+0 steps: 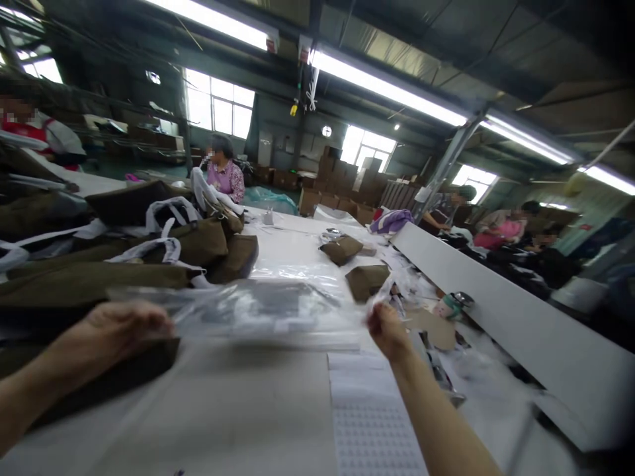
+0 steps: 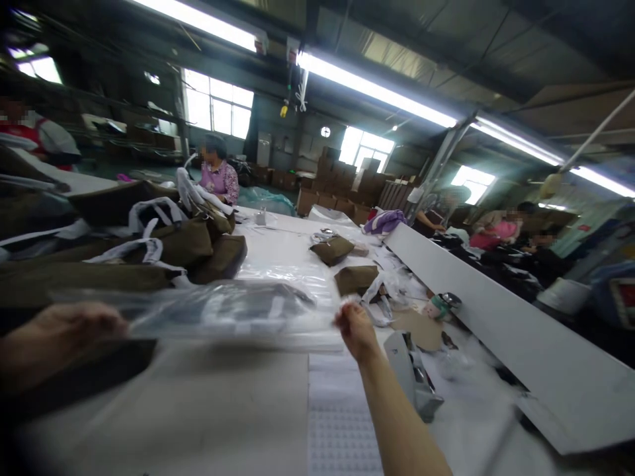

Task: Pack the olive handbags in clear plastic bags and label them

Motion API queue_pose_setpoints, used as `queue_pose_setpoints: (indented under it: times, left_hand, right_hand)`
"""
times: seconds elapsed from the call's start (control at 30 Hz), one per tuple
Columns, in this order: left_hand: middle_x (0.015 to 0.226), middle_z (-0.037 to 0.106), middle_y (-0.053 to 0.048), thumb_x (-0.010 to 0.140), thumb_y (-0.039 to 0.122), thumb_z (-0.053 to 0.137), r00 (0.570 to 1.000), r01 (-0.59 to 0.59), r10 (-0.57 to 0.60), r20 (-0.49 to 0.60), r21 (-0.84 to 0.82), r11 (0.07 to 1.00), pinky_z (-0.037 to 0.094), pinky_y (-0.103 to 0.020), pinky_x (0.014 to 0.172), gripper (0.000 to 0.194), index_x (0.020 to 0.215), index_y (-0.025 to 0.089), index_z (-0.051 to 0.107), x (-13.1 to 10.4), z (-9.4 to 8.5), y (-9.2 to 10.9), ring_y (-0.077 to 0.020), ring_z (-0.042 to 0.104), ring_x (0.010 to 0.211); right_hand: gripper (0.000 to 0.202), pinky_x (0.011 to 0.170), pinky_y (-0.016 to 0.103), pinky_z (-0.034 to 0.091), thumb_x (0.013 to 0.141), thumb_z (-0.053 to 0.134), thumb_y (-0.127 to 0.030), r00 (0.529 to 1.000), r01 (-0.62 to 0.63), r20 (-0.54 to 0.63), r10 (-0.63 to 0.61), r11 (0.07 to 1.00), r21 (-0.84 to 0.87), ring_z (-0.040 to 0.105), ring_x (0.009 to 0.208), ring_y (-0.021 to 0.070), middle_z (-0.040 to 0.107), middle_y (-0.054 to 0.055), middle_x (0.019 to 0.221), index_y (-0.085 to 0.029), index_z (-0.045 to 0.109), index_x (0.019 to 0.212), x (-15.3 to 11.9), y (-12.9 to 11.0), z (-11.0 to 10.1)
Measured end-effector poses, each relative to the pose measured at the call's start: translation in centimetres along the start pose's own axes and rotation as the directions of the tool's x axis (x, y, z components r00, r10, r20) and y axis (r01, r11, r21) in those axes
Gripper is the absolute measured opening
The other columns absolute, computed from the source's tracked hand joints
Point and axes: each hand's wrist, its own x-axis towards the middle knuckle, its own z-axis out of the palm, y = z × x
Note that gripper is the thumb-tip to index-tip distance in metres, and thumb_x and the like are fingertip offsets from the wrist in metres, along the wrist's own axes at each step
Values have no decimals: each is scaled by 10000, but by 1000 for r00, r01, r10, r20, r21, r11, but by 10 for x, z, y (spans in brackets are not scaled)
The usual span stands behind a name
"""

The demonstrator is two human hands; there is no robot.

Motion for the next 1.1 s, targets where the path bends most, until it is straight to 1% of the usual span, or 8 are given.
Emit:
queue_pose_setpoints:
  times: [0.17, 0.3, 0.37, 0.5, 0.63, 0.73, 0.93, 1.1]
  left_hand:
    - [628, 703, -105, 539, 589, 686, 927, 275, -328, 184, 261, 925, 551, -466, 728, 324, 574, 272, 741, -61, 5, -113, -330, 677, 656]
    - [786, 734, -52, 620, 532, 599, 847, 161, -370, 381, 481, 862, 524, -470, 800, 206, 689, 401, 741, -91, 1, -152, -346, 679, 806]
    - [942, 721, -25, 586, 459, 646, 840, -25, -302, 450, 589, 808, 497, -459, 857, 239, 814, 469, 715, -96, -9, -158, -343, 654, 924]
    - [1060, 681, -27, 659, 338, 609, 768, -412, -133, 627, 642, 646, 442, -477, 916, 317, 930, 488, 676, -90, -31, -163, -314, 604, 1048]
    - [1020, 704, -51, 739, 279, 566, 693, -536, -88, 715, 593, 600, 438, -428, 934, 255, 908, 395, 718, -81, -44, -170, -264, 591, 1079]
    - [987, 711, -55, 776, 298, 534, 706, -521, -58, 705, 573, 633, 431, -378, 949, 221, 873, 331, 731, -81, -40, -167, -245, 575, 1088]
    - [805, 688, -18, 830, 380, 465, 852, -478, 134, 506, 647, 594, 237, -406, 1071, 260, 781, 246, 683, -83, 8, -132, -196, 608, 862]
    - [750, 674, -8, 828, 369, 511, 843, -535, 296, 449, 758, 373, 257, -410, 997, 222, 764, 240, 679, -65, 54, -120, -190, 594, 802]
  right_hand:
    - [438, 541, 281, 446, 625, 694, -590, 944, -278, 120, 307, 937, -211, 528, 461, 125, 575, -24, 499, -174, 558, 604, -74, 112, -32]
    - [423, 636, 324, 463, 564, 764, -467, 751, -447, 279, 599, 772, -452, 609, 613, 186, 672, 27, 640, -153, 674, 834, -97, 117, -46]
    - [422, 726, 369, 467, 620, 726, -451, 683, -341, 321, 656, 675, -655, 620, 743, 215, 689, 44, 782, -188, 674, 946, -99, 97, -39]
    - [463, 891, 397, 417, 666, 710, -489, 799, 239, 502, 330, 592, -769, 552, 981, 249, 618, 75, 1031, -225, 641, 1041, -122, 83, 27]
    - [769, 853, 399, 450, 540, 756, -596, 625, 417, 679, 384, 571, -707, 557, 952, 283, 602, 113, 1049, -179, 568, 1158, -182, 143, 104]
    - [731, 822, 444, 447, 491, 787, -571, 682, 437, 597, 423, 418, -796, 546, 927, 326, 604, 157, 1034, -127, 604, 1042, -217, 189, 125]
    - [162, 717, 322, 433, 811, 515, -238, 831, -63, 266, 488, 559, -827, 574, 722, 197, 648, 23, 723, -209, 647, 722, -224, 198, 125]
    - [297, 329, 218, 232, 824, 440, -428, 556, -691, 75, 828, 511, -512, 263, 311, 81, 586, -30, 578, -210, 598, 698, -222, 197, 133]
